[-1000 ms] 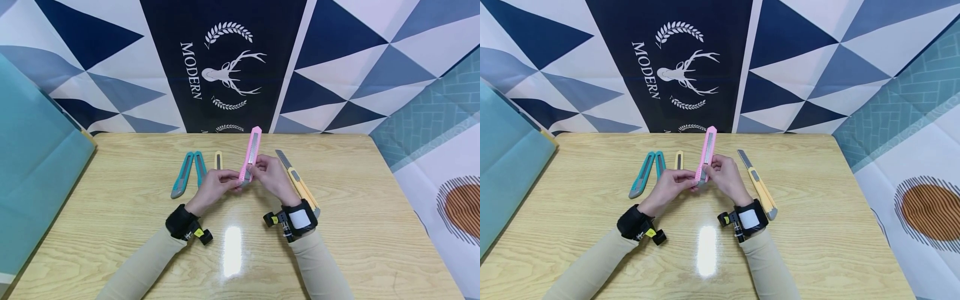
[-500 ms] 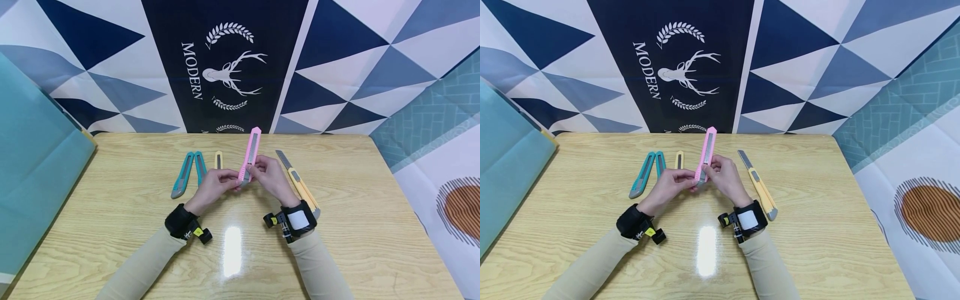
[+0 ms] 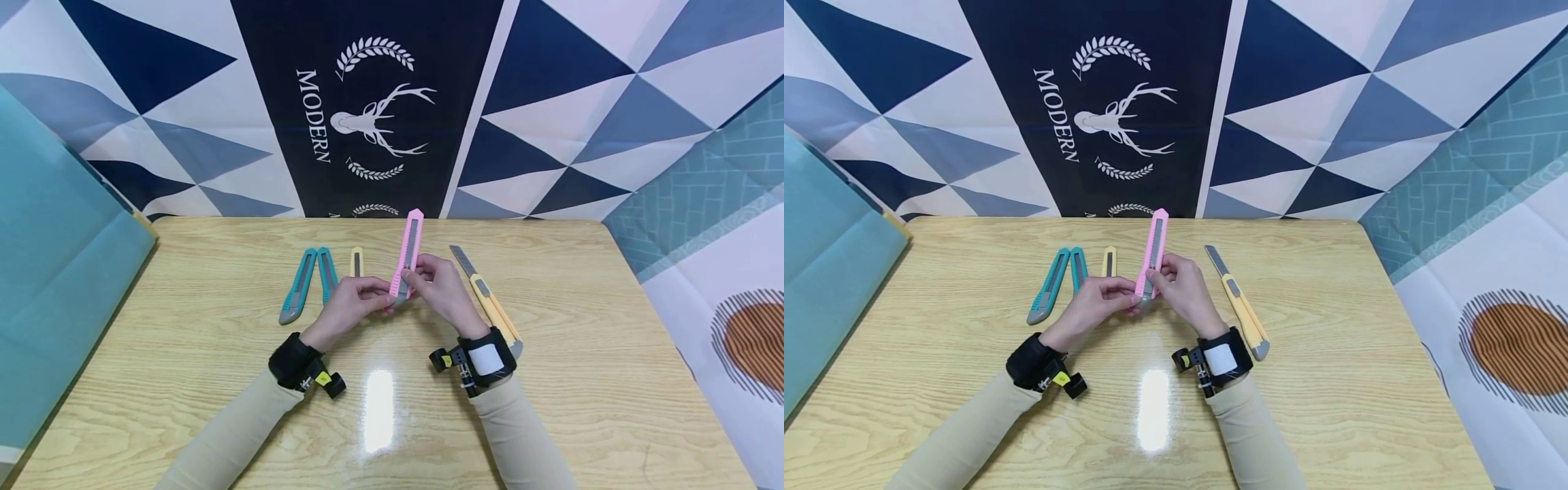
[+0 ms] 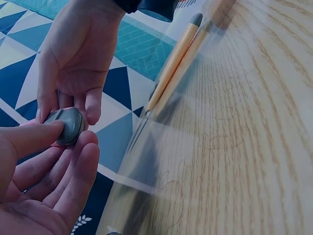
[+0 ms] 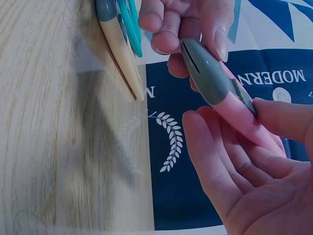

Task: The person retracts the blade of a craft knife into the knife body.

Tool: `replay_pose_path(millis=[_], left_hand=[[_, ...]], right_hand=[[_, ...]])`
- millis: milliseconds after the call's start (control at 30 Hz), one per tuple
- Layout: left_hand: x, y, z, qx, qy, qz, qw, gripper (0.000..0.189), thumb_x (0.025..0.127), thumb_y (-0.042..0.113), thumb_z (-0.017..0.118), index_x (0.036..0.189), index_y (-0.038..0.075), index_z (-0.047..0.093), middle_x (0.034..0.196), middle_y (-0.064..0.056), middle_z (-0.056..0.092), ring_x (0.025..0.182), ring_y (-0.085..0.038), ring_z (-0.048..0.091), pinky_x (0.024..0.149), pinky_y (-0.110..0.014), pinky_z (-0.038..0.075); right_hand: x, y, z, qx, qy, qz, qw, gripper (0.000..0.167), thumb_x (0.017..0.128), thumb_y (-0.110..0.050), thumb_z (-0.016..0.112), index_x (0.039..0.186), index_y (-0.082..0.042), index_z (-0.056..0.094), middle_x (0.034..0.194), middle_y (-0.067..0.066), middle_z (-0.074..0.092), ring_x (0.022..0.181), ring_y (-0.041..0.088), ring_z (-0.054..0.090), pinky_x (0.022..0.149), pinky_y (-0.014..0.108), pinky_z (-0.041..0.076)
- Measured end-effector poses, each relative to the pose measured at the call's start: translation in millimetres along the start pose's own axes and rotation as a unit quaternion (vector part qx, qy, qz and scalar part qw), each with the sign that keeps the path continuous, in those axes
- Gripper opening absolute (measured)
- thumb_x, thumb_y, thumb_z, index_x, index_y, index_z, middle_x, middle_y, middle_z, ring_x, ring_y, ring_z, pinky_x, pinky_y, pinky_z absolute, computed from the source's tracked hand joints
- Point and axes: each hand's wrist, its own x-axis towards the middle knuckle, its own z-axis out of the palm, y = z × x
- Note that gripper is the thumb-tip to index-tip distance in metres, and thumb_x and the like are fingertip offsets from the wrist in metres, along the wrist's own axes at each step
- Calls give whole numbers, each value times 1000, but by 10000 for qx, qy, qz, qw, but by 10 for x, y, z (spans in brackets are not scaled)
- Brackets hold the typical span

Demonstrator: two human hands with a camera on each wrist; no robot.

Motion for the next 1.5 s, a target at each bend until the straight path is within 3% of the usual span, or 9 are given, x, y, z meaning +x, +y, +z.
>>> replay_pose_path(millis=[200, 467, 633, 800, 1033, 1300, 1500], left_hand=[[-6, 0, -14, -35, -72, -28, 10000, 26, 93, 8, 67, 116, -4, 67, 104, -24, 73, 82, -16, 74, 80, -39, 63], [9, -35, -34, 217, -173, -32, 9996, 22, 92, 11, 69, 112, 0, 71, 98, -19, 75, 84, -27, 74, 77, -39, 62], [1, -33, -91, 396, -335, -123, 9986, 22, 93, 15, 68, 112, 3, 71, 99, -16, 75, 84, -20, 73, 79, -38, 62], [4, 1, -189, 481, -260, -323, 9980, 23, 97, 18, 63, 112, 3, 71, 96, -16, 74, 81, -19, 71, 79, -39, 62], [46, 30, -293, 316, 30, -399, 9987, 28, 99, 16, 59, 114, -6, 68, 98, -22, 73, 84, -26, 73, 75, -31, 63], [38, 33, -319, 121, 33, -405, 9991, 28, 101, 13, 55, 116, -8, 66, 99, -22, 71, 84, -19, 72, 79, -35, 63], [32, 33, -363, -38, 52, -360, 9993, 28, 102, 12, 54, 118, -8, 65, 104, -26, 69, 86, -20, 71, 79, -34, 63]], right_hand=[[4, 21, 2, 86, 86, 43, 9999, 23, 98, -9, 58, 115, 5, 63, 97, 23, 70, 72, 22, 70, 70, 48, 62], [20, 84, 5, 340, 318, 148, 9988, 27, 98, -5, 56, 121, 7, 61, 98, 25, 68, 73, 33, 70, 68, 46, 62], [20, 141, 40, 503, 354, 341, 9975, 28, 96, -3, 57, 120, 9, 61, 99, 26, 69, 76, 40, 69, 70, 47, 61], [32, 198, 68, 444, 385, 480, 9971, 28, 95, -2, 59, 120, 9, 62, 98, 26, 69, 72, 32, 70, 69, 43, 62], [56, 247, 172, -256, 214, 738, 9967, 27, 92, -3, 62, 116, 8, 66, 91, 20, 70, 62, 17, 67, 58, 29, 60], [143, 239, 299, -568, 28, 1249, 9905, 20, 92, -7, 64, 107, 5, 70, 81, 14, 70, 56, 11, 64, 49, 20, 53], [264, 201, 347, -806, -146, 1251, 9888, 17, 92, -8, 65, 103, 4, 69, 82, 16, 72, 53, 11, 64, 48, 20, 53]])
